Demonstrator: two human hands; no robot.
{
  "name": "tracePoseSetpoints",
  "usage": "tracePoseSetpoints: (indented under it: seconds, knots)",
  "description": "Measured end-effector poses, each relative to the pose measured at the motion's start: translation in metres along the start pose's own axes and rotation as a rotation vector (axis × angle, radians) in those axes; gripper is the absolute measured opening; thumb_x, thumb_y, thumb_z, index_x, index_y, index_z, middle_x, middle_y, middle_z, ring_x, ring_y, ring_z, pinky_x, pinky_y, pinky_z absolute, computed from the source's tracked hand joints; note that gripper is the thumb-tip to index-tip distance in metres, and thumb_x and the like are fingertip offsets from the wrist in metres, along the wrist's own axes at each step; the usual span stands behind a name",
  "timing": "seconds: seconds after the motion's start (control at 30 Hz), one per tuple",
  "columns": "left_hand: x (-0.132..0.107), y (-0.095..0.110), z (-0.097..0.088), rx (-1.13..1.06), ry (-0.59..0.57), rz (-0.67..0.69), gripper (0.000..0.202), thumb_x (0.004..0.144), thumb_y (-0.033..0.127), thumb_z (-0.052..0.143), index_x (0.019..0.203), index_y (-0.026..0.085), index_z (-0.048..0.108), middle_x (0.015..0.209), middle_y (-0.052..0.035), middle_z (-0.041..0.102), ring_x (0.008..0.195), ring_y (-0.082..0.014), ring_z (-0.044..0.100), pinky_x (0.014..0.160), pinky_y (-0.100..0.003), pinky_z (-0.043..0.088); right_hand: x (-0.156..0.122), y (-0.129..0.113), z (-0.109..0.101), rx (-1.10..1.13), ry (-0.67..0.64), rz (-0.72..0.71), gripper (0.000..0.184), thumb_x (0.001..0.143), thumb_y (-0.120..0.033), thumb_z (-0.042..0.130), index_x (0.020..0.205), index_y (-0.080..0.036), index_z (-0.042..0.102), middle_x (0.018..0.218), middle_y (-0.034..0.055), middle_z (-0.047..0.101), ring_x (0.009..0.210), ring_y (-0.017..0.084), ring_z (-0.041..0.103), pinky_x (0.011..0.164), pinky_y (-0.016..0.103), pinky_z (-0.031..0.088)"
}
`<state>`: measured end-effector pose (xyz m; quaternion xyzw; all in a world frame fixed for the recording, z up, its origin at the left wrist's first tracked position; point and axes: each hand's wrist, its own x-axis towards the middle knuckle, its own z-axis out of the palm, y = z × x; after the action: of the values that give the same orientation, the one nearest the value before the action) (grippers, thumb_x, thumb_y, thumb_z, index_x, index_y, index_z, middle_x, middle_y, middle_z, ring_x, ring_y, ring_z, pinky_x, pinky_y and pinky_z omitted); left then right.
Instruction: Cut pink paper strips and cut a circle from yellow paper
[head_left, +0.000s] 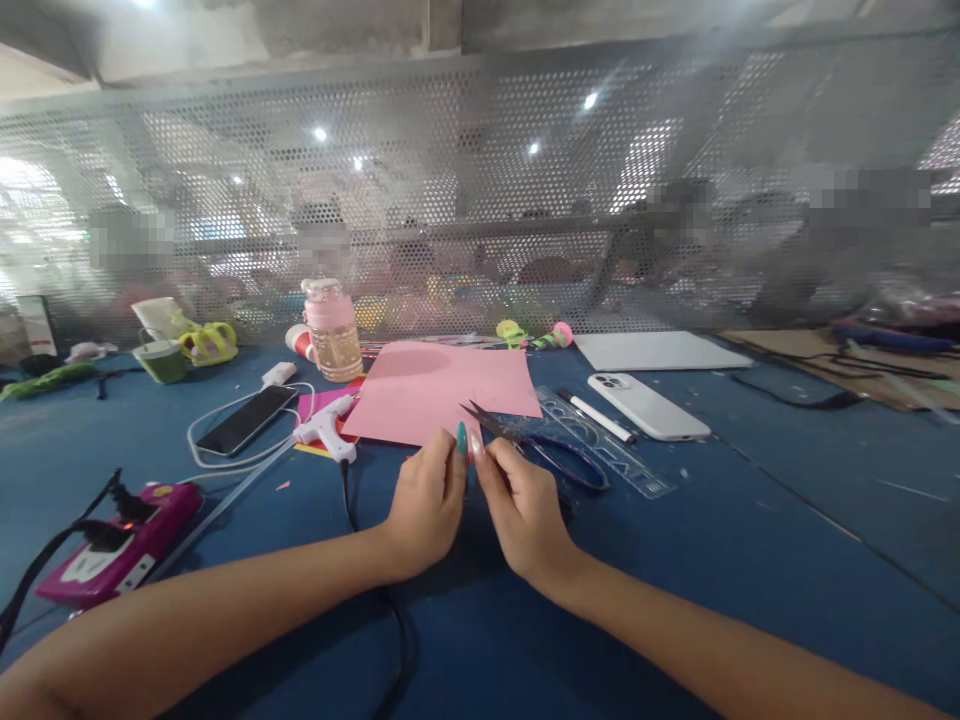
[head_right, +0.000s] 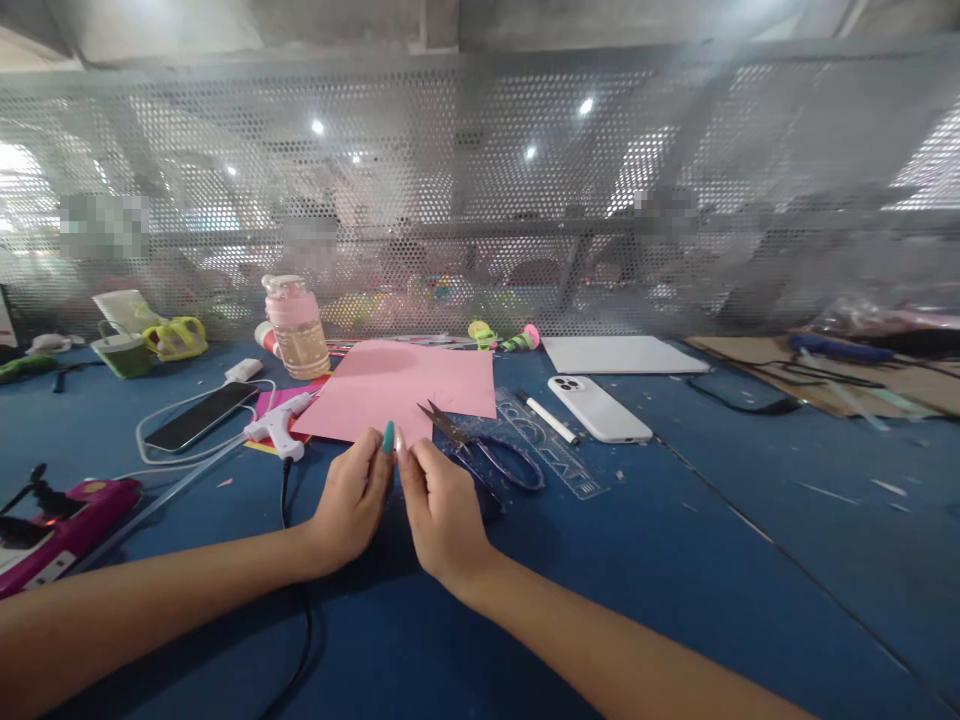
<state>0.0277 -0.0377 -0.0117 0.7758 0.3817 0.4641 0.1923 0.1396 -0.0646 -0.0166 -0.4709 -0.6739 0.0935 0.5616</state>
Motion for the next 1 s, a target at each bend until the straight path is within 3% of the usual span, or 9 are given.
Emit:
tracePoseSetpoints:
  seconds: [0.13,0.27,0.43,0.67,1.0]
  knots:
    - [-0.0012,0.0004,-0.0004,-0.043,-0.052,-0.020,0.020,0.086,0.022,0.034,0.066,0.020,0.033,0.056,0.0053,0.037,0.050,-0.0090,0.032,0.051,-0.024,0.026,-0.0010,-0.0044,0.0003,0.045,-0.037,0.053,0.028,0.089,-0.027,0.035,0.062,-0.021,0.035,0.050,-0.0063,0.034,0.043,0.008,0.034,0.044,0.021,0.026]
    - [-0.0004,-0.0014,-0.0001,-0.231,-0.118,-0.074,0.023,0.089,0.032,0.031,0.071,0.019,0.038,0.057,0.0054,0.038,0.050,-0.0083,0.032,0.050,-0.022,0.029,-0.0002,-0.0047,-0.0005,0.099,-0.050,0.079,0.028,0.088,-0.026,0.033,0.060,-0.021,0.032,0.050,-0.0063,0.032,0.043,0.009,0.032,0.043,0.022,0.026]
    - [0.0012,-0.0026,0.0035,-0.473,-0.123,-0.258,0.036,0.084,0.051,0.034,0.071,0.018,0.041,0.054,0.0059,0.038,0.046,-0.0073,0.034,0.044,-0.021,0.031,-0.0001,-0.0018,0.0010,0.209,-0.028,0.177,0.028,0.087,-0.029,0.036,0.060,-0.021,0.034,0.049,-0.0068,0.032,0.042,0.009,0.031,0.043,0.022,0.027]
    - [0.0042,0.0016,0.0071,-0.662,-0.151,-0.441,0.039,0.075,0.057,0.047,0.070,0.018,0.041,0.048,0.0078,0.037,0.042,-0.0057,0.033,0.040,-0.019,0.028,-0.0018,-0.0004,0.0043,0.383,-0.079,0.264,0.028,0.086,-0.034,0.038,0.062,-0.021,0.036,0.051,-0.0064,0.034,0.044,0.010,0.033,0.044,0.022,0.029]
    - [0.0010,-0.0030,0.0081,-0.628,-0.118,-0.410,0.031,0.075,0.048,0.051,0.069,0.018,0.046,0.052,0.0059,0.038,0.048,-0.0077,0.035,0.043,-0.020,0.029,0.0007,0.0004,0.0051,0.402,-0.078,0.269,0.026,0.084,-0.036,0.040,0.063,-0.021,0.039,0.056,-0.0044,0.037,0.050,0.011,0.035,0.046,0.022,0.032]
